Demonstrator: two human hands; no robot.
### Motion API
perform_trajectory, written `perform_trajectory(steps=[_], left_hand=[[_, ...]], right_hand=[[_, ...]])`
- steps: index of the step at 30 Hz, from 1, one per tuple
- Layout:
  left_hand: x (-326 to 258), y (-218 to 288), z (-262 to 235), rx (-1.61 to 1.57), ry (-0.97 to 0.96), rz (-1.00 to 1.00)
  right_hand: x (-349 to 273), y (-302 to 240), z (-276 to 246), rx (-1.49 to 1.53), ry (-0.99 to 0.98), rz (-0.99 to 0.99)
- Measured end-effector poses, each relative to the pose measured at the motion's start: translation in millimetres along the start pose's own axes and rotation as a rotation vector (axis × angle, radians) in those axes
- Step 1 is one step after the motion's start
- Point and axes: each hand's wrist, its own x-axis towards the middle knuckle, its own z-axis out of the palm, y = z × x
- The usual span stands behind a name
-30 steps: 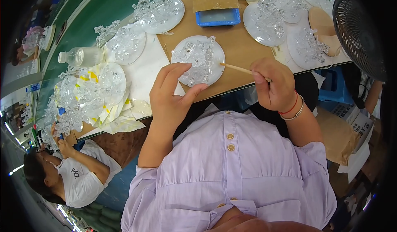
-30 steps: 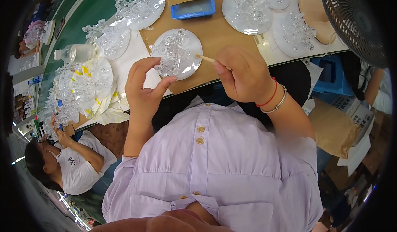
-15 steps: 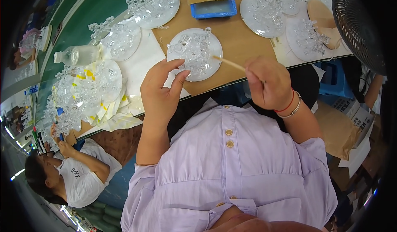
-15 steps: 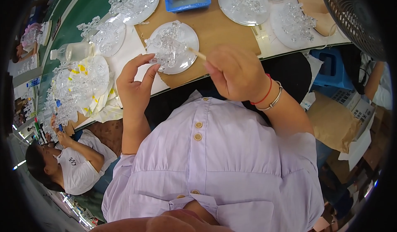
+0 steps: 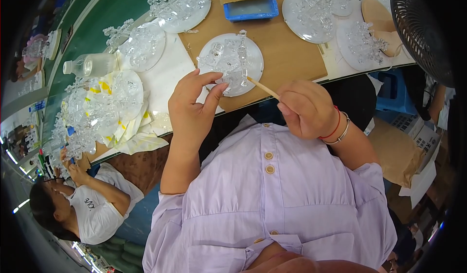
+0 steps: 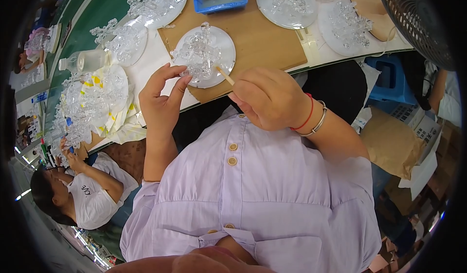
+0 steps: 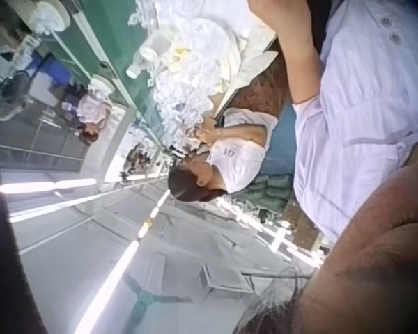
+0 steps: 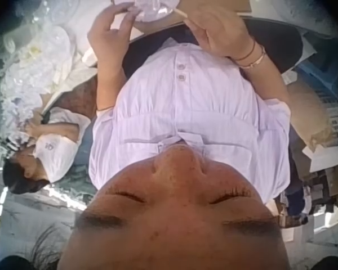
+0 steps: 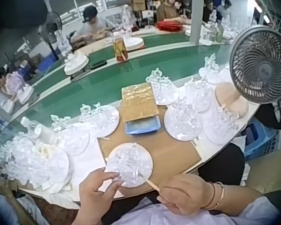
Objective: Applying adhesive with a brush to clear decorative lighting components and assembling them on a production line.
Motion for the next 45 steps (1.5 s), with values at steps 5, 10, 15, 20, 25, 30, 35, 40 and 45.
perform_trajectory(steps=[5,10,15,20,25,30,35,40,45], left_hand=[[1,2,-2,0.011,-0.003,0.024],[2,3,-1,-0.014,-0.004,0.034],[3,1,0,-0.002,-0.007,0.034],[1,-1,1,-0.005,-0.002,0.032],[2,4,2,0.007,-0.018,0.041],[1,3,3,-0.004,-0.022,0.029],[0,4,3,-0.020,-0.020,0.004],[0,3,4,-0.019,-0.022,0.005],[0,4,5,-0.018,-0.021,0.001]], right_hand=[[-4,5,-8,-0.008,0.043,0.033],[0,19,-11,-0.110,0.108,0.092],[7,26,-7,-0.100,0.133,0.073],[-3,16,-11,-0.081,0.082,0.100],[0,21,-11,-0.099,0.144,0.099],[7,36,-3,-0.092,0.131,0.080],[-2,26,-9,-0.092,0.108,0.102],[-9,21,-17,-0.050,0.098,0.118],[1,32,-10,-0.098,0.139,0.067]])
